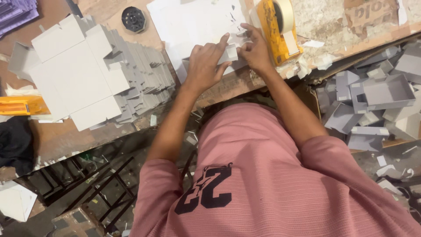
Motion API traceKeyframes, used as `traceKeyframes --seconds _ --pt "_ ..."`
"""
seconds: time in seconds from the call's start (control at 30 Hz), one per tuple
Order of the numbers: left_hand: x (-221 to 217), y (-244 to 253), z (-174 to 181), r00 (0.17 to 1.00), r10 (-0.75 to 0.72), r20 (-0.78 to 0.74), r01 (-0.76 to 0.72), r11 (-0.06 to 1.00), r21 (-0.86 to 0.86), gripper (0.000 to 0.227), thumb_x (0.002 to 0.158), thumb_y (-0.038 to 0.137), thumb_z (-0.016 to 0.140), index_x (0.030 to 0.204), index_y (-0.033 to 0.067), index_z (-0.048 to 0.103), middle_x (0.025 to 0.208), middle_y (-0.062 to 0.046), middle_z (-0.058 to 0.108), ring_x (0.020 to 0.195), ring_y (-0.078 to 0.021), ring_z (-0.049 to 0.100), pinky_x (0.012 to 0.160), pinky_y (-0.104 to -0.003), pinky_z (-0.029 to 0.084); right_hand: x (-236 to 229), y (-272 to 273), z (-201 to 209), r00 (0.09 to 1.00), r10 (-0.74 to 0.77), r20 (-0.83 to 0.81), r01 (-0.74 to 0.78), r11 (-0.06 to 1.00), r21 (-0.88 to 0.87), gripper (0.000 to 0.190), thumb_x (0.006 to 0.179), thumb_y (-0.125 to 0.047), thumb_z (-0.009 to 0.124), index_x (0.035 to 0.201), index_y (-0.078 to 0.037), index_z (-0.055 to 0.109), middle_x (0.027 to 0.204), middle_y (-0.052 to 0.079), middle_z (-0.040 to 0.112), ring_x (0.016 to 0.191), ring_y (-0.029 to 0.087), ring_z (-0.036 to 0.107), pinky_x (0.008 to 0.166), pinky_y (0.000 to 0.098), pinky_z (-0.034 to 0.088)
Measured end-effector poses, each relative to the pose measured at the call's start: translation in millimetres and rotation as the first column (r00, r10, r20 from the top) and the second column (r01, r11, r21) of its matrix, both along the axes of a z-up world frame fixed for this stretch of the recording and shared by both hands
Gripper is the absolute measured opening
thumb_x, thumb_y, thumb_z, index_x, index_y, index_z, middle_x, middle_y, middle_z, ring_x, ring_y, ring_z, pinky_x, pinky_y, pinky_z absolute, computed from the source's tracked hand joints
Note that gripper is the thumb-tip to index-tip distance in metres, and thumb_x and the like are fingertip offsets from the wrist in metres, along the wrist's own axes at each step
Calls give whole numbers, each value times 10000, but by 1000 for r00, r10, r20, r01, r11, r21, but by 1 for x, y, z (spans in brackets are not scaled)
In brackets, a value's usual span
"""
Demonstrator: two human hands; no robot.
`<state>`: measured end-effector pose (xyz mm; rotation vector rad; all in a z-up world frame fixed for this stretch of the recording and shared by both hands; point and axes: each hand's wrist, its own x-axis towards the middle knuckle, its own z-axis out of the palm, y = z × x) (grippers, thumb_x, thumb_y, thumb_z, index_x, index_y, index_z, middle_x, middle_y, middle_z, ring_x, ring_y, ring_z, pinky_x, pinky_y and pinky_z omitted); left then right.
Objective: The person folds flat white cardboard pieces into small boxes and secures the edges with tape from a yellow dispenser. They repeatedly pick up new pieces, fold them, apply tape, and place the finished boxes into a nearby bin.
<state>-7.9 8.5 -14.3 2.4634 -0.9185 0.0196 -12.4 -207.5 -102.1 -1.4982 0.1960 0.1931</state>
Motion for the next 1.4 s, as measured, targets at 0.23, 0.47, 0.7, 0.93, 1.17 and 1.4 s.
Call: traceKeyframes --seconds 0.23,0.47,0.7,0.93,1.17,1.4 --pt "-14 5 -7 984 129 -123 -168 905 -392 717 851 160 852 1474 184 499 1517 -229 528 1386 -376 479 1160 -453 373 -8 -1 27 976 -204 -73 216 905 366 958 917 -97 797 1648 -155 181 1606 153 323 1356 278 548 1026 430 582" --pt "-28 23 -24 782 27 -623 -485 655 -580 850 960 -45 658 1657 77 187 1532 -124 557 1475 -273 506 1187 -449 433 -12 5 62 932 -51 359 83 994 -73 928 1028 -143 814 1663 -139 138 1615 280 390 1515 402 510 1256 531 425" --pt "-7 16 -5 912 185 -365 -282 931 -232 802 949 109 769 1613 141 320 1549 -151 440 1365 -335 573 1116 -507 449 1 14 72 939 75 336 52 934 -353 761 1185 -242 621 1687 -108 65 1655 304 411 1572 414 426 1313 548 362" --pt "23 -4 15 986 162 50 -164 986 39 614 940 394 754 1392 32 552 1428 -209 506 1243 -353 557 1092 -553 384 6 12 52 973 139 187 -93 968 -233 738 1131 -619 282 1668 -227 -39 1760 209 247 1648 393 247 1319 556 260" --pt "37 -22 -5 992 38 122 -64 974 216 618 1002 416 674 1449 16 527 1206 -89 607 1016 -255 570 906 -436 400 2 21 11 976 153 154 -178 970 167 806 1072 -717 225 1659 -333 -169 1805 180 -10 1682 387 63 1350 576 165" --pt "53 -17 -6 993 16 115 -36 984 175 590 992 406 685 1434 47 529 1123 -73 619 988 -261 579 850 -432 401 14 19 -10 966 144 213 -220 890 400 727 1172 -571 346 1665 -354 -142 1831 167 31 1711 364 35 1391 540 129"
